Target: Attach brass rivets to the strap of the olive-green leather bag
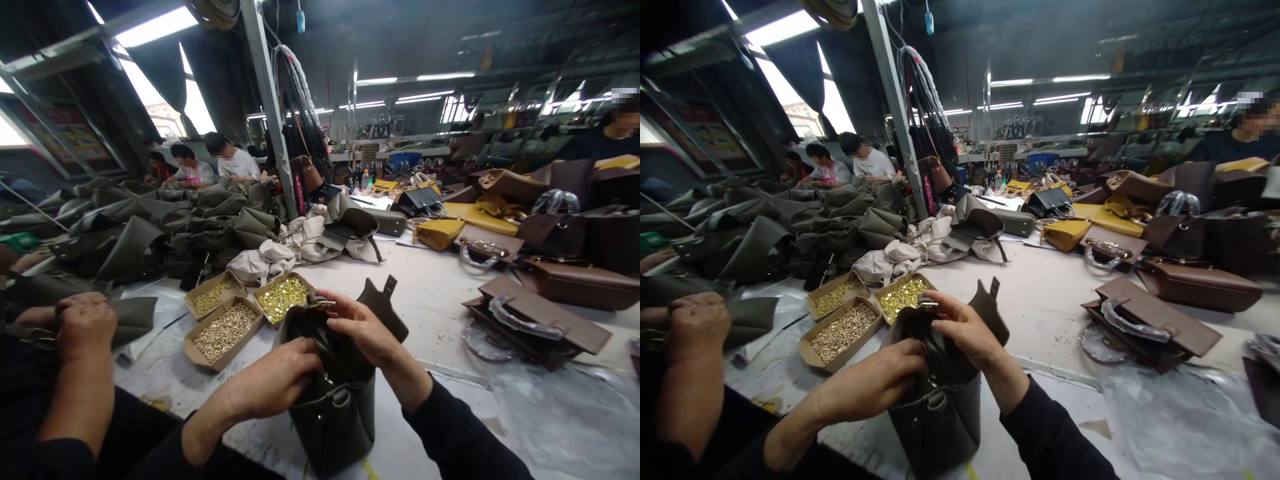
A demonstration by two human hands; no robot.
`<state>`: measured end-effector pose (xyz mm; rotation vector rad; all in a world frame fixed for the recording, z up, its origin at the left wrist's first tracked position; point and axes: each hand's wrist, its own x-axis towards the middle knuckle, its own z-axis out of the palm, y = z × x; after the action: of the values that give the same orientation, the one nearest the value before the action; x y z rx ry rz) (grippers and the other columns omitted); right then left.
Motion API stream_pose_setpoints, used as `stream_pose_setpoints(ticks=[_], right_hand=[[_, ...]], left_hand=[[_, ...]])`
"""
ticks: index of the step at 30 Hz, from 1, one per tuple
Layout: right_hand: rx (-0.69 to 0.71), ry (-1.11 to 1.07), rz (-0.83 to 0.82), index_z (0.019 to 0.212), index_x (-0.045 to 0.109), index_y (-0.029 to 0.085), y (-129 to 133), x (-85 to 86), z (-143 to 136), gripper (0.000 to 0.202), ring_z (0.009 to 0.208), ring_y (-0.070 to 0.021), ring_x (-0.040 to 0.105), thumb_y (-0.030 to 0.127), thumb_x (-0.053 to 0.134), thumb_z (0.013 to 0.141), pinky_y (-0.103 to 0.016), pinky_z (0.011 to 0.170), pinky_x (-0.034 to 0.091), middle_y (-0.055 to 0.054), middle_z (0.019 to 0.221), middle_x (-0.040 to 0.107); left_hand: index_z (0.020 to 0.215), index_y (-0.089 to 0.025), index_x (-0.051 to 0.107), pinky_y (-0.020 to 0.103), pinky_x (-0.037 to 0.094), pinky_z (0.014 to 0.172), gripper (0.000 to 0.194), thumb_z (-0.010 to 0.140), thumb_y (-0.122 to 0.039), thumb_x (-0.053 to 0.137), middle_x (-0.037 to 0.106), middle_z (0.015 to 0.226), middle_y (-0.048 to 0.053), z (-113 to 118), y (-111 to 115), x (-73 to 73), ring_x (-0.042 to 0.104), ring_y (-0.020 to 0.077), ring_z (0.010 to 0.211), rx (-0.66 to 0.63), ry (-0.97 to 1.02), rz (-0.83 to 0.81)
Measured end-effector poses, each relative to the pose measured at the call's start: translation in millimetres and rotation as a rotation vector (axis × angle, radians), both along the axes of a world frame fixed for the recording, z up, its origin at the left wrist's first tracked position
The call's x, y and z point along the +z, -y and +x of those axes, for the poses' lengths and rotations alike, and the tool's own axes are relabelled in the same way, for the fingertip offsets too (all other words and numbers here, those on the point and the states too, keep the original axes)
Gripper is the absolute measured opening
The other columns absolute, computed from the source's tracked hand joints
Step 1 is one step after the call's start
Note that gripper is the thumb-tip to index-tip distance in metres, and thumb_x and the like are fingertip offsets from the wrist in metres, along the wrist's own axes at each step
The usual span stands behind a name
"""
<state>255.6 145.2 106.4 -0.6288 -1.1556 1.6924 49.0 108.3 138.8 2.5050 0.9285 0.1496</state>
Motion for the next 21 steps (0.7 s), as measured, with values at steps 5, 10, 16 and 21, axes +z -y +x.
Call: stream_pose_setpoints(ticks=[5, 10, 16, 21], right_hand=[[-0.137, 0.120, 0.150, 0.112, 0.068, 0.024, -8, -9.6, -23, 0.039, 0.092, -0.0209, 0.067, 0.040, 0.080, 0.079, -0.035, 0.087, 0.051, -0.002, 0.099, 0.072], [-0.335, 0.136, 0.280, 0.095, 0.057, 0.027, -12, -4.6, -33, 0.033, 0.072, -0.0197, 0.067, 0.059, 0.054, 0.099, -0.035, 0.073, 0.055, -0.001, 0.084, 0.066], [-0.229, 0.104, 0.277, 0.110, 0.055, 0.029, -13, -6.9, -37, 0.027, 0.096, -0.0228, 0.070, 0.051, 0.062, 0.096, -0.038, 0.091, 0.053, -0.003, 0.102, 0.070], [-0.097, 0.155, 0.262, 0.127, 0.052, 0.026, -11, -6.7, -34, 0.048, 0.119, -0.0226, 0.062, 0.023, 0.068, 0.082, -0.038, 0.104, 0.047, -0.005, 0.128, 0.066]], left_hand=[[0.088, -0.020, 0.070, 0.026, 0.052, 0.081, 0.023, 0.083, -0.001, 0.058, 0.066, 0.100, 0.004, 2, 16, -5.7, 0.062, 0.0194, 0.098, -0.065, 0.011, 0.043], [0.085, -0.018, 0.063, 0.027, 0.048, 0.072, 0.024, 0.079, 0.003, 0.055, 0.062, 0.092, 0.005, 0, 28, -6.0, 0.058, 0.0191, 0.089, -0.236, 0.150, 0.142], [0.088, -0.019, 0.058, 0.031, 0.053, 0.077, 0.029, 0.071, 0.004, 0.056, 0.064, 0.086, 0.006, 0, 32, -7.2, 0.059, 0.0226, 0.094, -0.401, 0.305, 0.147], [0.080, -0.020, 0.054, 0.030, 0.054, 0.077, 0.026, 0.070, 0.004, 0.056, 0.064, 0.086, 0.005, -3, 31, -13.7, 0.062, 0.0211, 0.091, -0.364, 0.340, 0.128]])
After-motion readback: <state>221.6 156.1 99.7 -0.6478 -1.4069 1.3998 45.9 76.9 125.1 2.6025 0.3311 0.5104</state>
